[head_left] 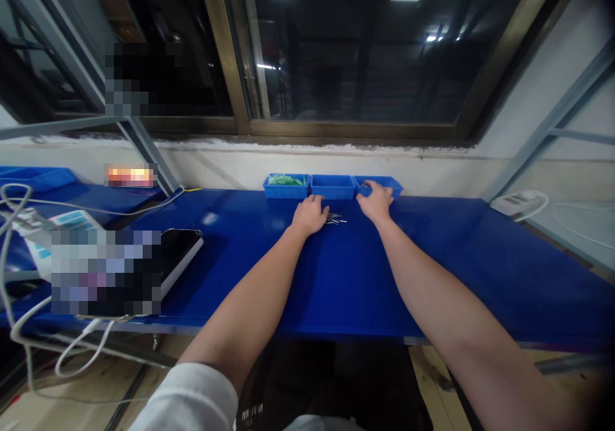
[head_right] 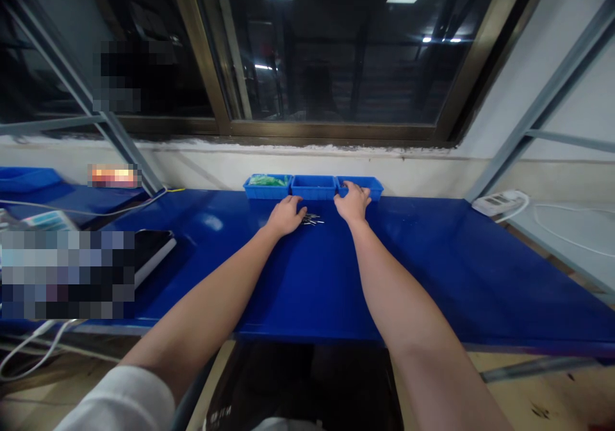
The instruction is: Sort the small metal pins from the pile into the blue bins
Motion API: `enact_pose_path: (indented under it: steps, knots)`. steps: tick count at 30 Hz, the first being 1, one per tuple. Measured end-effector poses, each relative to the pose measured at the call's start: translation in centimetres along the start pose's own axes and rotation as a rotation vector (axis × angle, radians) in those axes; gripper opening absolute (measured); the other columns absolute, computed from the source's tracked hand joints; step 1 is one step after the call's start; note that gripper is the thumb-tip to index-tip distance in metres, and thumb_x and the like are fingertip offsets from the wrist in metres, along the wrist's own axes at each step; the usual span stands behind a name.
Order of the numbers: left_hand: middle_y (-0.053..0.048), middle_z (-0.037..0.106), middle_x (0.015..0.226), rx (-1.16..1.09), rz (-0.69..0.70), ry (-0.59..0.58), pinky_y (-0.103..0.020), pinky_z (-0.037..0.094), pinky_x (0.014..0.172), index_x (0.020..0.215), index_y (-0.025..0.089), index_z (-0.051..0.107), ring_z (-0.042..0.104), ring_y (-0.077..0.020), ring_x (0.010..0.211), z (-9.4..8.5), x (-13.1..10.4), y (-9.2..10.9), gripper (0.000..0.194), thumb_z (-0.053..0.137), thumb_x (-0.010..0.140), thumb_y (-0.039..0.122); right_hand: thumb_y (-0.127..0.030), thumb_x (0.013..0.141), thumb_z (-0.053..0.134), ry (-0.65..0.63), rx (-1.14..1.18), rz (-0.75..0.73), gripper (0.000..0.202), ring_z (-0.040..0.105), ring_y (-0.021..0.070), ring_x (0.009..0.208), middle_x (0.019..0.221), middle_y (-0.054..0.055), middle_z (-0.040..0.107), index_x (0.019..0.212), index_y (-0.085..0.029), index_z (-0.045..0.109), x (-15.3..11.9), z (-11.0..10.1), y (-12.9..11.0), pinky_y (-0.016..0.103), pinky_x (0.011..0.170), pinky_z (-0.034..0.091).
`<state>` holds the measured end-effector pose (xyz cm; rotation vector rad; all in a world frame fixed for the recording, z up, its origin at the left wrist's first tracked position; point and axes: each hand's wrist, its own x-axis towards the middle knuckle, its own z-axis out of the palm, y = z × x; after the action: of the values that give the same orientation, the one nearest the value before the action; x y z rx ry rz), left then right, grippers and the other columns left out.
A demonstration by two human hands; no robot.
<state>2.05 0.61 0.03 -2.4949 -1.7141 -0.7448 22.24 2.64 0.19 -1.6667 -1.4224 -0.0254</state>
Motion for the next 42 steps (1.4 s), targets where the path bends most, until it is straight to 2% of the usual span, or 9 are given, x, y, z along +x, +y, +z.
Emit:
enact_pose_path:
  steps: [5, 10, 13, 17, 21, 25, 30, 35, 42]
  knots:
    - [-0.013, 0.054, 0.124, 0.054, 0.030, -0.054, -0.036, 0.039, 0.094, 0.125, 0.015, 0.046, 0.050, -0.0258, 0.115, 0.0, -0.2, 0.1, 0.046, 0.036, 0.090, 0.042, -0.034, 0.065, 0.061, -0.104, -0.099, 0.051, 0.064, 0.033, 0.0380, 0.116, 0.135, 0.012, 0.044, 0.127, -0.021, 0.050, 0.4, 0.3, 0.9, 0.057, 0.091, 0.029]
    - [-0.016, 0.045, 0.136, 0.062, 0.062, -0.177, -0.040, 0.033, 0.101, 0.133, 0.014, 0.040, 0.041, -0.0298, 0.125, -0.1, -0.5, 0.0, 0.072, 0.033, 0.083, 0.066, -0.035, 0.065, 0.064, -0.122, -0.117, 0.013, 0.066, 0.030, 0.0392, 0.119, 0.145, 0.010, 0.029, 0.129, -0.026, 0.049, -0.4, 0.6, 0.6, 0.057, 0.092, 0.030]
    - [-0.016, 0.032, 0.146, 0.073, 0.064, -0.278, -0.045, 0.023, 0.108, 0.138, 0.015, 0.035, 0.026, -0.0310, 0.135, 0.0, -0.7, 0.1, 0.085, 0.028, 0.077, 0.075, -0.032, 0.070, 0.060, -0.120, -0.077, -0.105, 0.052, 0.035, 0.0343, 0.117, 0.136, 0.010, 0.043, 0.122, -0.024, 0.056, -1.4, 0.8, -0.6, 0.052, 0.093, 0.033]
    - [-0.015, 0.021, 0.150, 0.077, 0.036, -0.376, -0.047, 0.015, 0.110, 0.142, 0.016, 0.028, 0.017, -0.0291, 0.139, 0.0, -0.7, 0.2, 0.090, 0.019, 0.077, 0.077, -0.037, 0.074, 0.059, -0.354, -0.044, -0.287, 0.035, 0.046, 0.0276, 0.106, 0.112, 0.009, 0.060, 0.105, -0.023, 0.067, -2.7, 1.3, -2.0, 0.044, 0.092, 0.036]
    - [-0.016, 0.016, 0.151, 0.068, 0.028, -0.424, -0.047, 0.012, 0.111, 0.144, 0.015, 0.025, 0.012, -0.0289, 0.140, -0.2, -0.7, 0.4, 0.091, 0.014, 0.077, 0.077, -0.037, 0.076, 0.058, -0.497, -0.042, -0.318, 0.024, 0.051, 0.0237, 0.100, 0.100, 0.006, 0.066, 0.093, -0.027, 0.073, -3.1, 1.6, -2.2, 0.039, 0.090, 0.037]
    - [-0.014, 0.013, 0.152, 0.065, 0.027, -0.447, -0.049, 0.010, 0.111, 0.145, 0.017, 0.023, 0.009, -0.0297, 0.140, -0.3, -0.7, 0.5, 0.091, 0.014, 0.077, 0.077, -0.030, 0.075, 0.060, -0.514, -0.013, -0.329, 0.016, 0.055, 0.0209, 0.093, 0.090, 0.003, 0.069, 0.082, -0.027, 0.074, -2.8, 1.9, -1.9, 0.035, 0.090, 0.037]
    - [-0.015, 0.016, 0.151, 0.070, 0.053, -0.424, -0.050, 0.013, 0.110, 0.144, 0.016, 0.024, 0.012, -0.0306, 0.140, -0.1, -0.7, 0.3, 0.089, 0.015, 0.078, 0.076, -0.025, 0.076, 0.061, -0.480, -0.041, -0.346, 0.014, 0.056, 0.0199, 0.087, 0.088, 0.006, 0.067, 0.082, -0.021, 0.073, -2.7, 2.0, -1.9, 0.033, 0.087, 0.038]
    - [-0.016, 0.031, 0.146, 0.075, 0.133, -0.271, -0.045, 0.022, 0.108, 0.139, 0.014, 0.033, 0.026, -0.0311, 0.135, 0.0, -0.7, 0.4, 0.080, 0.029, 0.081, 0.069, -0.024, 0.081, 0.054, -0.430, 0.001, -0.380, 0.016, 0.056, 0.0183, 0.084, 0.085, 0.006, 0.065, 0.084, -0.019, 0.070, -2.8, 2.0, -2.0, 0.031, 0.084, 0.039]
    - [-0.010, 0.061, 0.115, 0.064, 0.183, -0.067, -0.034, 0.040, 0.094, 0.117, 0.019, 0.054, 0.056, -0.0228, 0.107, -0.9, -0.4, 1.0, 0.038, 0.041, 0.089, 0.040, -0.028, 0.085, 0.047, -0.373, 0.038, -0.343, 0.022, 0.058, 0.0169, 0.073, 0.077, 0.004, 0.067, 0.078, -0.019, 0.066, -2.8, 1.4, -2.5, 0.027, 0.070, 0.040]
